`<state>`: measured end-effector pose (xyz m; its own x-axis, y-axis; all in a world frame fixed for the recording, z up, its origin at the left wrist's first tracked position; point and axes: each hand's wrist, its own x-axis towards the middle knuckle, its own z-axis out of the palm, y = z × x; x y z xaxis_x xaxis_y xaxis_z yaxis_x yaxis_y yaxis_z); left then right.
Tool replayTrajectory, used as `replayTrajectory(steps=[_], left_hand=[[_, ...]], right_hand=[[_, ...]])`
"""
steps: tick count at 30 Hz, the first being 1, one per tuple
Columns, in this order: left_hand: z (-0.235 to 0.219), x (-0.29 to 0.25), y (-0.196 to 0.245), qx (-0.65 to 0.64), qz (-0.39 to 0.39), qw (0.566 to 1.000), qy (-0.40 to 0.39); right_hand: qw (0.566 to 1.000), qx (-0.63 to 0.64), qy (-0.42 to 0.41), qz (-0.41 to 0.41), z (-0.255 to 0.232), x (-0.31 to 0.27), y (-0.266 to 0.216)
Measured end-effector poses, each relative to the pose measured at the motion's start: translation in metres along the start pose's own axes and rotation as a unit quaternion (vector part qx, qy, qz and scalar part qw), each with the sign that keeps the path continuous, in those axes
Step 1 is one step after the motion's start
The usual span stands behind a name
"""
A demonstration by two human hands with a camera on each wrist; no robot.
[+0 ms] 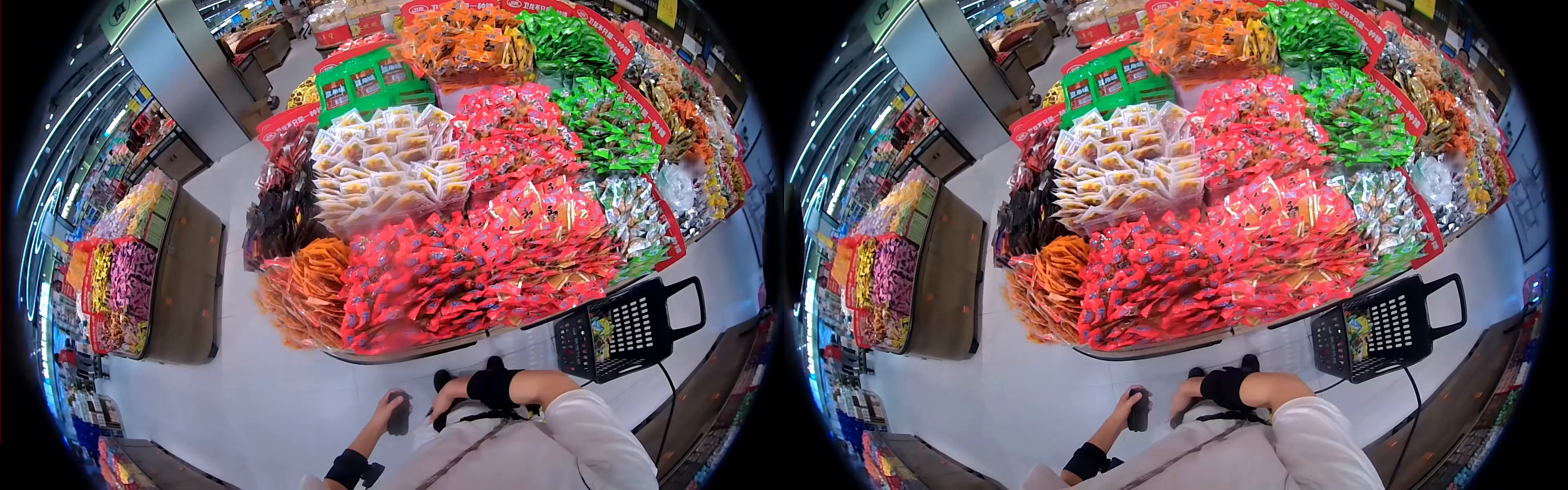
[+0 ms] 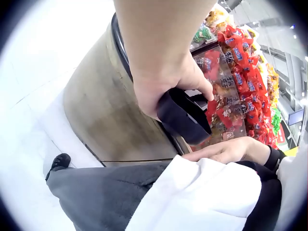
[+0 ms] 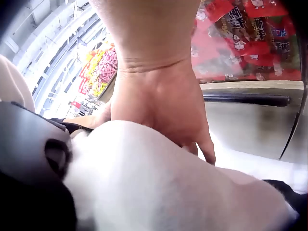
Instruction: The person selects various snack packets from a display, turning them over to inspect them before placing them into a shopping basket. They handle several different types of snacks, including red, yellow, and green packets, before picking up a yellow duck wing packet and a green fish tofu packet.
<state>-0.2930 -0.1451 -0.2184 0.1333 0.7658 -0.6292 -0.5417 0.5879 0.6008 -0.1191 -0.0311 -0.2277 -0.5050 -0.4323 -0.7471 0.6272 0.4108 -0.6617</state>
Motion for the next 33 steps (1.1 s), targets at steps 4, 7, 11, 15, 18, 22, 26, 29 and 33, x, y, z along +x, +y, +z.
replayTrajectory(steps=[4,7,11,15,18,22,26,29,33], left_hand=[[0.003,0.001,0.007,-0.047,-0.003,0.998,-0.036],[0.005,-0.001,0.01,-0.071,-0.036,0.996,-0.038],[0.001,0.0,0.009,0.063,-0.076,0.994,0.038],[-0.008,0.0,-0.002,0.123,-0.075,0.989,0.035],[-0.007,-0.002,-0.011,0.117,-0.073,0.99,0.03],[-0.015,-0.005,-0.028,0.062,-0.092,0.994,0.008],[-0.009,-0.018,-0.027,0.036,-0.119,0.992,-0.004],[0.004,-0.029,-0.03,0.071,-0.091,0.993,0.023],[0.013,-0.036,-0.04,0.116,-0.063,0.99,0.043]], right_hand=[[0.994,0.1,-0.025,0.04,-0.003,0.049,0.016],[0.993,0.087,0.065,-0.051,0.003,0.081,0.02],[0.99,0.022,-0.098,-0.1,-0.004,0.082,-0.009],[0.968,-0.137,-0.015,-0.21,-0.013,0.005,-0.068],[0.955,-0.176,-0.004,-0.238,-0.015,0.007,-0.069],[0.952,-0.242,0.036,-0.186,-0.017,0.004,-0.073],[0.951,-0.283,0.063,-0.112,-0.017,0.024,-0.065],[0.96,-0.267,0.058,-0.056,-0.019,0.022,-0.064],[0.964,-0.251,0.01,-0.083,-0.024,0.016,-0.056]])
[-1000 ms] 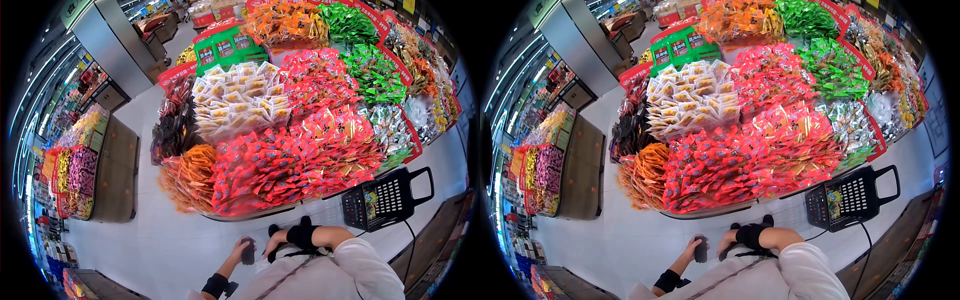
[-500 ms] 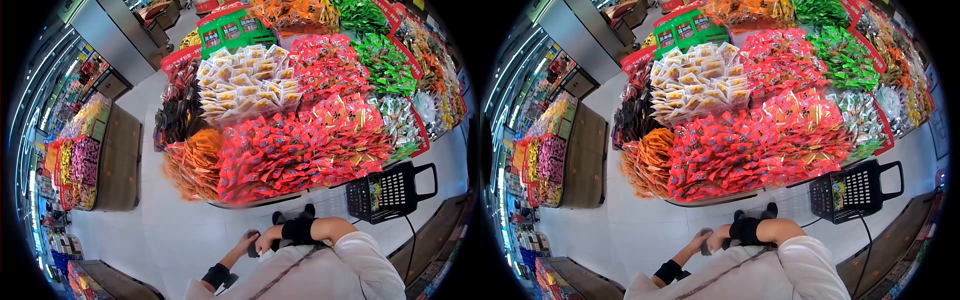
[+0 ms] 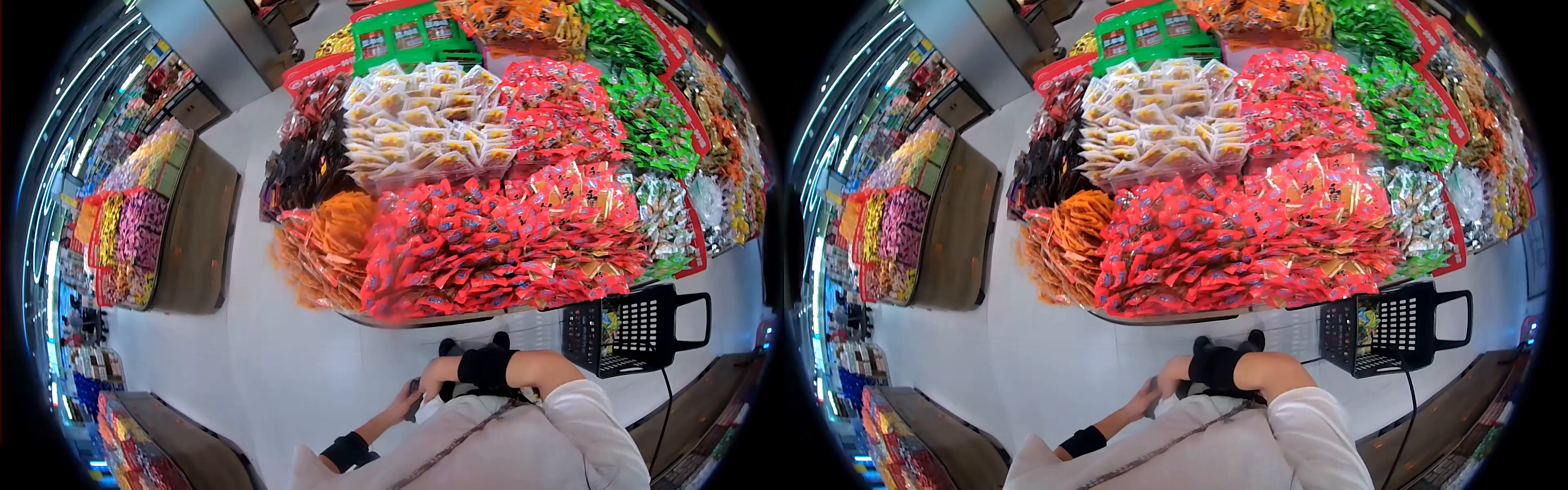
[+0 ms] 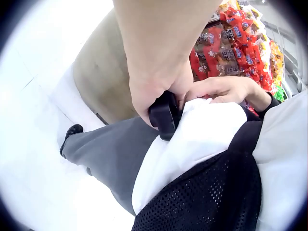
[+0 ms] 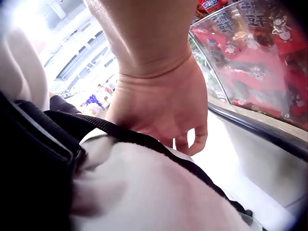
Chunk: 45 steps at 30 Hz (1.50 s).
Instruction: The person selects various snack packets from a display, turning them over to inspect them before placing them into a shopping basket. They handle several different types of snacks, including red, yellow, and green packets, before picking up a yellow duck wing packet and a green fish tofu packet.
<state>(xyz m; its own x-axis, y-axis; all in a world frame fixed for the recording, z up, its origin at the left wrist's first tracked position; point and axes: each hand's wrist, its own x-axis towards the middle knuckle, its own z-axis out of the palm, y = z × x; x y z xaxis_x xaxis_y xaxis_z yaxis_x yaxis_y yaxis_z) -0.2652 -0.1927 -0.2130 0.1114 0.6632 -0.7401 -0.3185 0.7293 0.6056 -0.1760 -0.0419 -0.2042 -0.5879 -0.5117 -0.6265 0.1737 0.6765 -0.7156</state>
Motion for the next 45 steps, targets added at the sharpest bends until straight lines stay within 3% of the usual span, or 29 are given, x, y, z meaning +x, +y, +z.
replayTrajectory(steps=[3,5,7,8,10,11,12,13,15,17,20,23,27,31,33,35,37,39,43,45], left_hand=[[-0.022,0.012,-0.036,0.028,-0.015,0.999,0.004],[-0.015,0.005,-0.025,0.004,-0.016,1.0,0.016],[-0.03,0.021,-0.045,0.031,0.008,0.999,0.025],[-0.027,0.018,-0.035,0.041,0.018,0.998,0.047],[-0.027,0.019,-0.03,-0.006,0.052,0.997,0.048],[-0.022,0.008,-0.01,-0.083,0.025,0.996,0.015],[-0.026,0.016,-0.025,-0.116,0.041,0.992,0.031],[-0.025,0.013,-0.02,-0.14,0.049,0.989,0.01],[-0.024,0.011,-0.018,-0.136,0.051,0.989,0.009],[-0.018,0.005,-0.01,-0.146,0.043,0.988,-0.016],[-0.007,-0.003,-0.012,-0.128,0.016,0.991,-0.025],[0.006,-0.019,-0.013,-0.115,-0.016,0.993,-0.018],[0.023,-0.05,-0.017,-0.177,-0.067,0.982,-0.03],[0.022,-0.085,-0.014,-0.246,-0.106,0.962,-0.054],[0.024,-0.089,-0.017,-0.246,-0.111,0.963,-0.028],[0.027,-0.086,-0.023,-0.24,-0.112,0.964,-0.008],[0.024,-0.071,-0.046,-0.092,-0.08,0.992,-0.011],[0.03,-0.06,-0.061,0.106,0.068,0.991,0.036],[0.035,-0.054,-0.049,0.142,0.149,0.978,0.025],[0.035,-0.053,-0.046,0.161,0.152,0.975,0.024]], right_hand=[[0.995,0.058,0.024,-0.077,0.0,-0.016,0.008],[0.993,0.076,0.002,-0.087,-0.002,-0.017,0.011],[0.993,0.106,0.007,-0.054,-0.008,-0.031,0.004],[0.997,0.07,0.036,-0.023,-0.008,-0.029,0.003],[0.997,0.067,0.048,0.003,-0.005,-0.038,0.007],[0.997,0.07,0.041,0.0,-0.002,-0.037,0.013],[0.998,0.053,0.027,0.017,-0.009,-0.054,0.003],[0.995,0.06,0.077,-0.005,-0.005,-0.065,0.004],[0.996,0.066,0.051,0.023,-0.002,-0.076,0.007],[0.993,0.107,0.004,0.055,0.0,-0.089,0.011],[0.983,0.177,0.004,0.055,0.003,-0.102,0.028],[0.983,0.162,0.072,0.048,0.011,-0.097,0.028],[0.994,0.077,0.078,0.029,0.009,-0.079,0.003],[0.999,0.027,-0.014,-0.021,-0.001,-0.063,-0.02],[0.999,0.001,-0.037,-0.033,-0.001,-0.059,-0.024],[0.998,-0.012,-0.06,-0.002,-0.003,-0.055,-0.032],[0.996,-0.063,-0.058,0.015,-0.004,-0.054,-0.037],[0.988,-0.151,-0.031,0.024,-0.002,-0.054,-0.039],[0.968,-0.242,-0.007,0.074,0.004,-0.05,-0.026],[0.963,-0.26,0.014,0.074,0.005,-0.052,-0.021]])
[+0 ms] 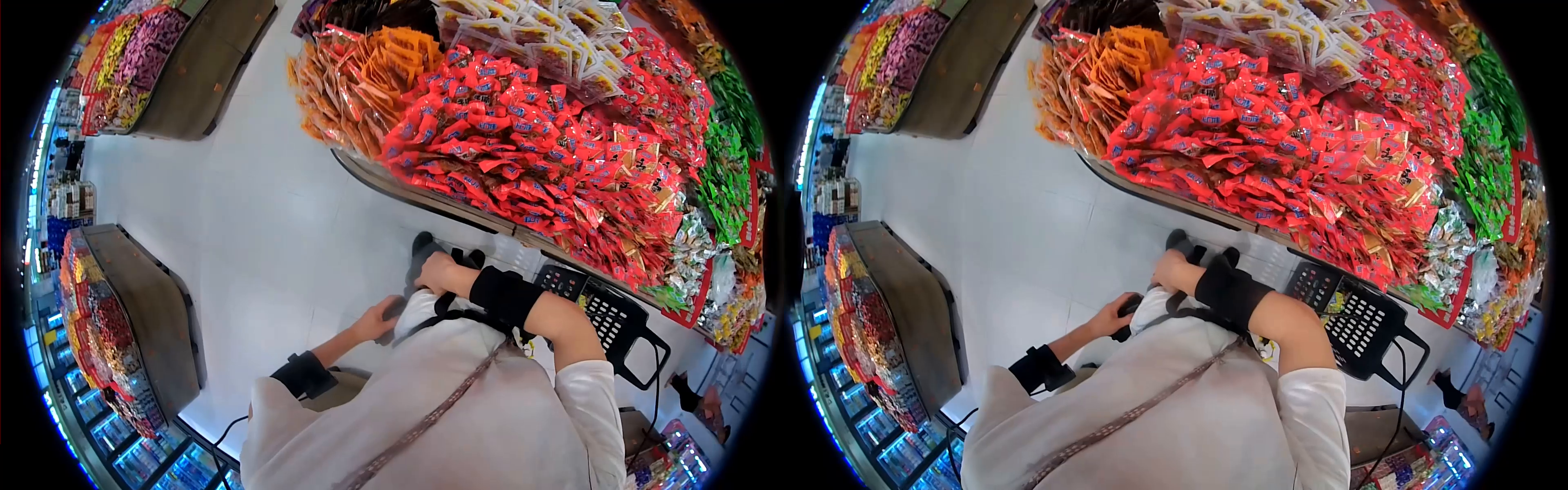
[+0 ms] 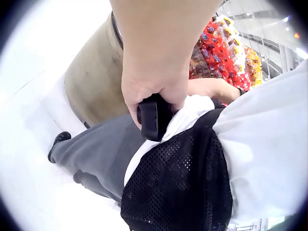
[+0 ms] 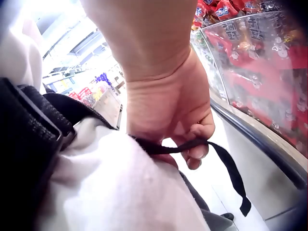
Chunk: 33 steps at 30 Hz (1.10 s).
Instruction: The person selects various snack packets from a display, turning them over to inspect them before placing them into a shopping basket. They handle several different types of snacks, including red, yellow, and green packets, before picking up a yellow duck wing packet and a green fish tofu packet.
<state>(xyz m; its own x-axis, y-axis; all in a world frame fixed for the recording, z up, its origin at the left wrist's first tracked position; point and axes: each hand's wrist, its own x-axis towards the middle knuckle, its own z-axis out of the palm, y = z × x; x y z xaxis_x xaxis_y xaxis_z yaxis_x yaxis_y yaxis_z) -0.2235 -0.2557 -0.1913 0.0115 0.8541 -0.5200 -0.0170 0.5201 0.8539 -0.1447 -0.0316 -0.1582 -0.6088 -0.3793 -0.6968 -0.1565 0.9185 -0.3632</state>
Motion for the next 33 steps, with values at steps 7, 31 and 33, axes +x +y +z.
replayTrajectory(steps=[7,31,33], left_hand=[[0.001,0.035,0.028,0.093,0.007,0.995,0.027],[-0.017,0.027,0.066,-0.126,-0.048,0.954,-0.267],[-0.016,0.026,0.064,-0.105,-0.038,0.962,-0.251]], right_hand=[[0.994,0.053,0.084,-0.052,-0.02,-0.006,0.007],[0.98,0.133,0.135,-0.056,-0.001,-0.012,0.01],[0.981,0.126,0.135,-0.057,0.001,-0.012,0.01]])
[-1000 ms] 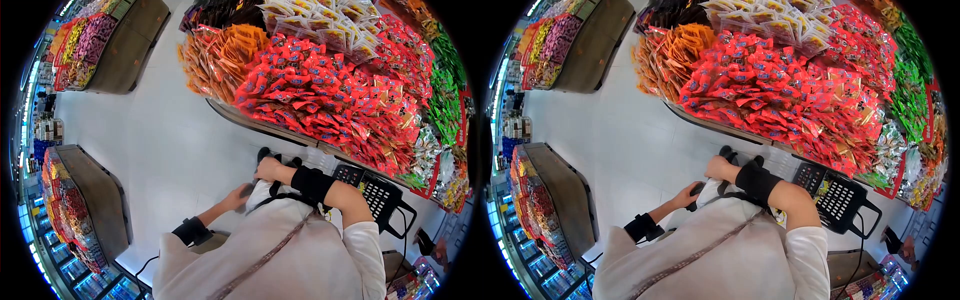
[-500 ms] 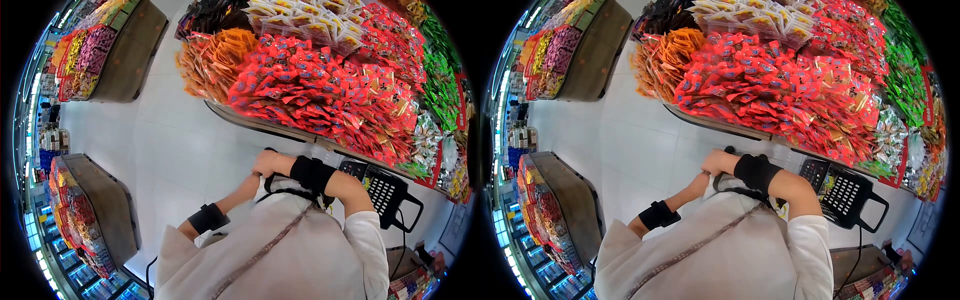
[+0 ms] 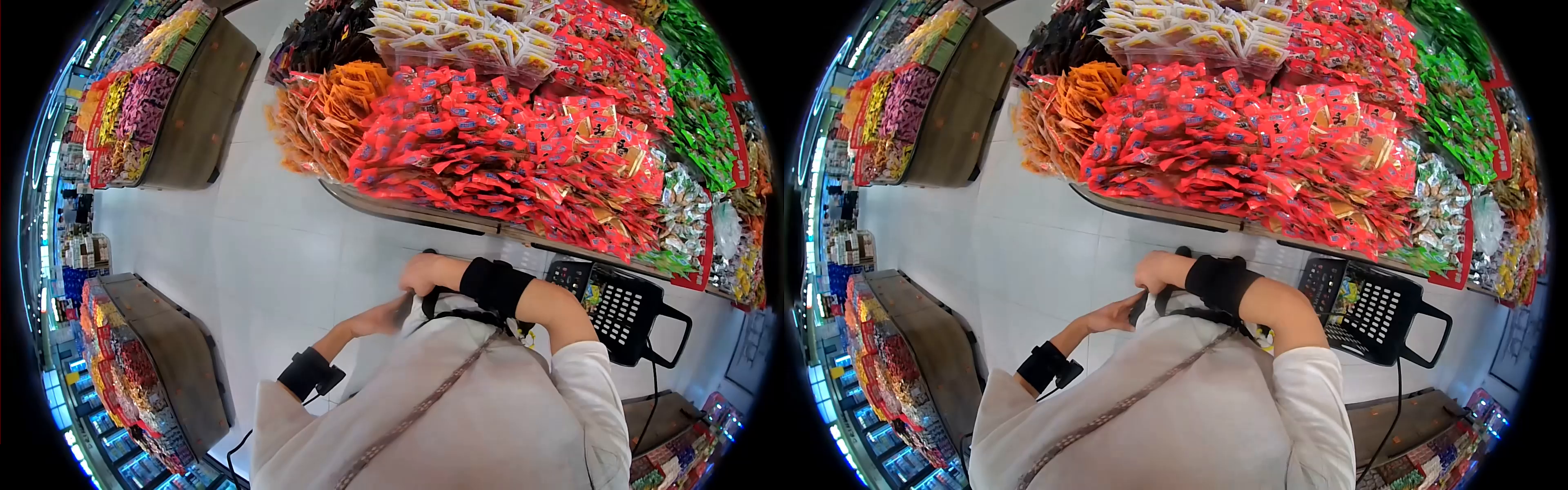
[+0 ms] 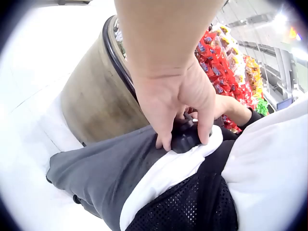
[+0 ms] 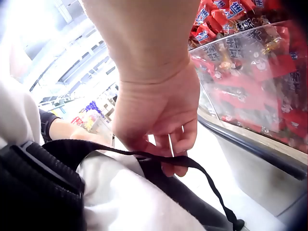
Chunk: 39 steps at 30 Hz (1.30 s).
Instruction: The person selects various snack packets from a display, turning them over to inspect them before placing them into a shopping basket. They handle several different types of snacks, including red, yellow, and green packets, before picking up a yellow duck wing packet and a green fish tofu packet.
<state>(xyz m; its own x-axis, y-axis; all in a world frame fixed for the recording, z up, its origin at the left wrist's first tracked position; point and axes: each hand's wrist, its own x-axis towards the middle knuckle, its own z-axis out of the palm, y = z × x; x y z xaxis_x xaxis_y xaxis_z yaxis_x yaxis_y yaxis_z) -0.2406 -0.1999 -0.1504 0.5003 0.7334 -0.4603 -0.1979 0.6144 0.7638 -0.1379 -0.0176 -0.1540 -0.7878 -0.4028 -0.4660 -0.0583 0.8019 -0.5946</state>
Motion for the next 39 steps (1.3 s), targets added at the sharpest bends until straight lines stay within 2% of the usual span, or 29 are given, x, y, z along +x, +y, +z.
replayTrajectory(steps=[6,9,10,12,15,19,22,23,25,28,32,37,39], left_hand=[[-0.025,0.016,-0.032,0.118,-0.013,0.988,0.102],[-0.028,0.044,-0.042,0.181,-0.092,0.958,0.201],[-0.025,0.057,-0.052,0.292,-0.079,0.926,0.225],[-0.02,0.079,-0.061,0.405,-0.053,0.876,0.256],[-0.014,0.095,-0.058,0.415,-0.015,0.874,0.253],[-0.018,0.085,-0.042,0.311,0.039,0.928,0.199],[-0.027,0.057,-0.024,0.086,0.004,0.991,0.106],[-0.027,0.047,-0.018,0.004,-0.032,0.996,0.081],[-0.029,0.027,-0.011,-0.158,-0.111,0.98,0.039],[-0.032,0.015,-0.017,-0.268,-0.098,0.958,-0.012],[-0.043,0.022,-0.036,-0.232,-0.062,0.969,0.067],[-0.07,0.023,-0.067,-0.253,-0.047,0.956,0.14],[-0.086,0.016,-0.071,-0.221,-0.103,0.951,0.189]], right_hand=[[1.0,0.014,0.019,0.004,-0.001,-0.004,-0.005],[0.998,0.046,0.047,-0.004,-0.001,-0.002,-0.009],[0.996,0.058,0.061,-0.007,-0.002,-0.002,-0.011],[0.998,0.041,0.041,0.0,-0.011,-0.005,-0.019],[0.999,0.032,0.017,0.008,-0.013,-0.005,-0.024],[0.998,0.045,-0.023,0.037,-0.012,-0.005,-0.02],[0.975,0.209,-0.05,0.051,-0.01,-0.007,-0.013],[0.975,0.211,-0.036,0.057,-0.007,-0.008,-0.011],[0.974,0.213,-0.009,0.069,0.0,-0.012,-0.009],[0.979,0.187,-0.031,0.073,-0.001,-0.011,-0.003],[0.961,0.195,0.096,0.171,-0.001,0.002,0.008],[0.949,0.187,0.2,0.157,-0.015,0.01,0.012],[0.935,0.206,0.251,0.141,-0.027,0.004,0.006]])
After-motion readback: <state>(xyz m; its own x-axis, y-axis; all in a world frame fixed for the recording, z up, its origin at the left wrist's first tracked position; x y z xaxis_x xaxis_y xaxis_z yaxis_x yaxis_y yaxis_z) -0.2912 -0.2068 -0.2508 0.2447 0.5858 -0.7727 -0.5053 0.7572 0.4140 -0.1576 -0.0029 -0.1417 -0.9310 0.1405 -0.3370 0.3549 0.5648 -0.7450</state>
